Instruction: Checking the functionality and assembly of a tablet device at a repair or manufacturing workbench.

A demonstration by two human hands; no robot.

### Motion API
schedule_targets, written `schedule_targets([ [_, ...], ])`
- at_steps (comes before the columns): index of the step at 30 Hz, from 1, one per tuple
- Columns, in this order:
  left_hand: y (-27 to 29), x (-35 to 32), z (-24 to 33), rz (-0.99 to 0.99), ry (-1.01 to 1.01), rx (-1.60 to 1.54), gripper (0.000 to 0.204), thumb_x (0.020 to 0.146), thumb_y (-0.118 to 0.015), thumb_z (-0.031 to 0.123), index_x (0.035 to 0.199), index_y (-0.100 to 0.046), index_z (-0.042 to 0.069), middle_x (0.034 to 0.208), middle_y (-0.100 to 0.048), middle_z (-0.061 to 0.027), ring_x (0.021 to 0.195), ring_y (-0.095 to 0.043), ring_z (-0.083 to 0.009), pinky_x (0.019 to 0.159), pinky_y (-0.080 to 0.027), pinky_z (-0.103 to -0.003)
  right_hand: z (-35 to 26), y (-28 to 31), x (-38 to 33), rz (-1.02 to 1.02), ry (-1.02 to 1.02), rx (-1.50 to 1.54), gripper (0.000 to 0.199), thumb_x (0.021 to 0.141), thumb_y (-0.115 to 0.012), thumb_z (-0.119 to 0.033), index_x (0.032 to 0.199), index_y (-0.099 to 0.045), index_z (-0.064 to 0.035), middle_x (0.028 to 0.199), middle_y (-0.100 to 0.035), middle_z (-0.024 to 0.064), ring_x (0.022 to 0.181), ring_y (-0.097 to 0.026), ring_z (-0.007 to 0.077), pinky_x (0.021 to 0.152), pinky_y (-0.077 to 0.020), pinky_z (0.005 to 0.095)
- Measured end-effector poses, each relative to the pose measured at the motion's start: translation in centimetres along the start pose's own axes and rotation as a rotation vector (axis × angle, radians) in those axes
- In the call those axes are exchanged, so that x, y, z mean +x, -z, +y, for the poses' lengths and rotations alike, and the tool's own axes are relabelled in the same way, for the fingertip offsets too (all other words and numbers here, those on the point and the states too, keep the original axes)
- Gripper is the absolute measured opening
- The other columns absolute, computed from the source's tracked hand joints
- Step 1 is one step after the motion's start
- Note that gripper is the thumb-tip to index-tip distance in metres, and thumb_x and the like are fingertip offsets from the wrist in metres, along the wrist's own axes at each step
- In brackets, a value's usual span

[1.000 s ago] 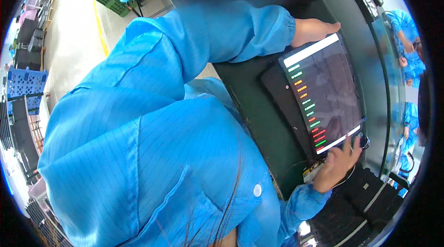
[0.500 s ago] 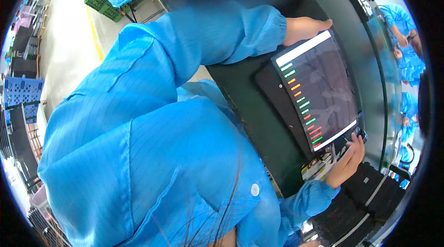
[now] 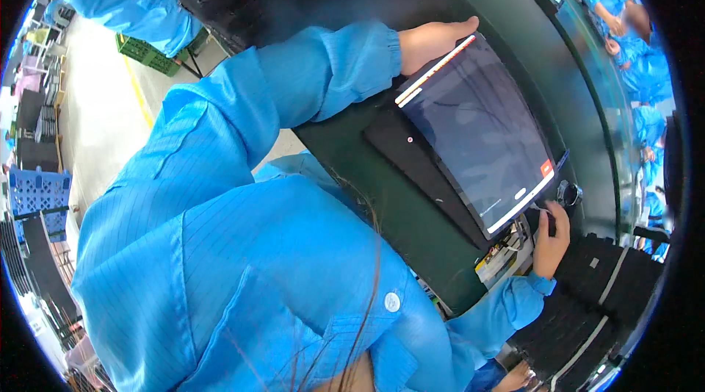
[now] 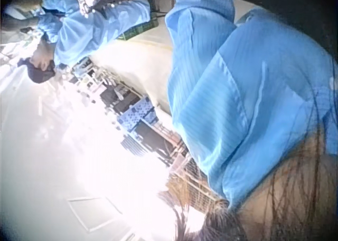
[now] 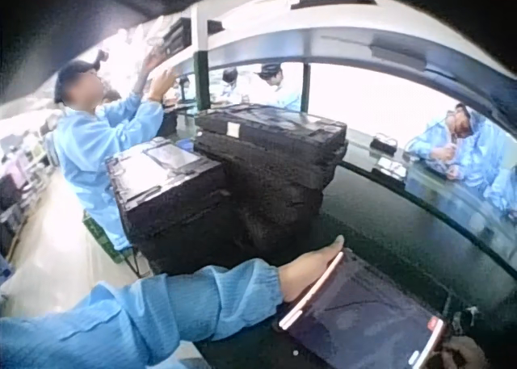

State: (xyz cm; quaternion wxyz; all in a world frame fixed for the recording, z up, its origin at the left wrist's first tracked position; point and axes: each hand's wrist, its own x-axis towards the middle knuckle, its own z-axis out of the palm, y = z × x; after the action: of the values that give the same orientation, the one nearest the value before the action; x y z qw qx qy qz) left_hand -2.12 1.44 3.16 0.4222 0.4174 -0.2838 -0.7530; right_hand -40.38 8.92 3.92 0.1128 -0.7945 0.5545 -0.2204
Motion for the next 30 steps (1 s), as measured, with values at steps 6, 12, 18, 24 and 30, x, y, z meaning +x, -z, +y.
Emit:
schedule_targets([
  [6,-0.4,-0.5,0.2,0.027,0.006,0.008,0.048,0.089,-0.036,0.049,0.080,-0.061,0.008,0.074,-0.064,-0.0065,0.057,-0.058,-0.0140,0.057,-0.049,-0.028,0.6,-1.3,0.6,-0.029,0.100,-0.118,0.014,0.077,-0.058,-0.004,0.091,-0.059,-0.0006,0.102,-0.058,0.0121,0.101,-0.052,0.0242,0.089,-0.0381,0.0329],
  [12,0.1,0.3,-0.2,0.026,-0.018,-0.035,0.050,0.089,-0.036,0.049,0.092,-0.060,0.005,0.088,-0.064,-0.0098,0.073,-0.060,-0.0175,0.071,-0.048,-0.031,-2.9,-0.5,-0.3,0.084,-0.149,0.219,0.014,0.081,-0.057,-0.007,0.092,-0.059,0.0004,0.086,-0.061,0.0086,0.078,-0.056,0.0149,0.071,-0.0438,0.0267],
  [18,1.4,1.3,-0.4,-0.023,-0.058,-0.006,0.051,0.090,-0.034,0.048,0.096,-0.058,0.002,0.094,-0.063,-0.0103,0.081,-0.060,-0.0204,0.079,-0.046,-0.032,-3.5,-0.7,-0.5,0.032,-0.024,0.294,0.013,0.078,-0.060,-0.006,0.089,-0.061,0.0001,0.075,-0.057,0.0095,0.064,-0.052,0.0150,0.058,-0.0397,0.0252],
  [24,0.0,0.3,-0.2,-0.020,-0.004,-0.076,0.048,0.091,-0.031,0.045,0.096,-0.056,0.004,0.089,-0.062,-0.0078,0.078,-0.058,-0.0184,0.076,-0.046,-0.031,-3.5,-0.8,-1.0,0.063,0.005,0.365,0.012,0.076,-0.060,-0.005,0.088,-0.062,-0.0020,0.073,-0.057,0.0063,0.059,-0.048,0.0120,0.052,-0.0368,0.0246],
  [30,0.0,0.3,-0.1,0.010,0.028,-0.078,0.050,0.091,-0.031,0.047,0.094,-0.057,0.004,0.092,-0.063,-0.0087,0.077,-0.058,-0.0197,0.077,-0.046,-0.031,-3.8,-0.6,-1.1,-0.006,-0.036,0.365,0.012,0.074,-0.061,-0.004,0.086,-0.062,-0.0013,0.071,-0.058,0.0073,0.060,-0.051,0.0126,0.052,-0.0377,0.0243],
])
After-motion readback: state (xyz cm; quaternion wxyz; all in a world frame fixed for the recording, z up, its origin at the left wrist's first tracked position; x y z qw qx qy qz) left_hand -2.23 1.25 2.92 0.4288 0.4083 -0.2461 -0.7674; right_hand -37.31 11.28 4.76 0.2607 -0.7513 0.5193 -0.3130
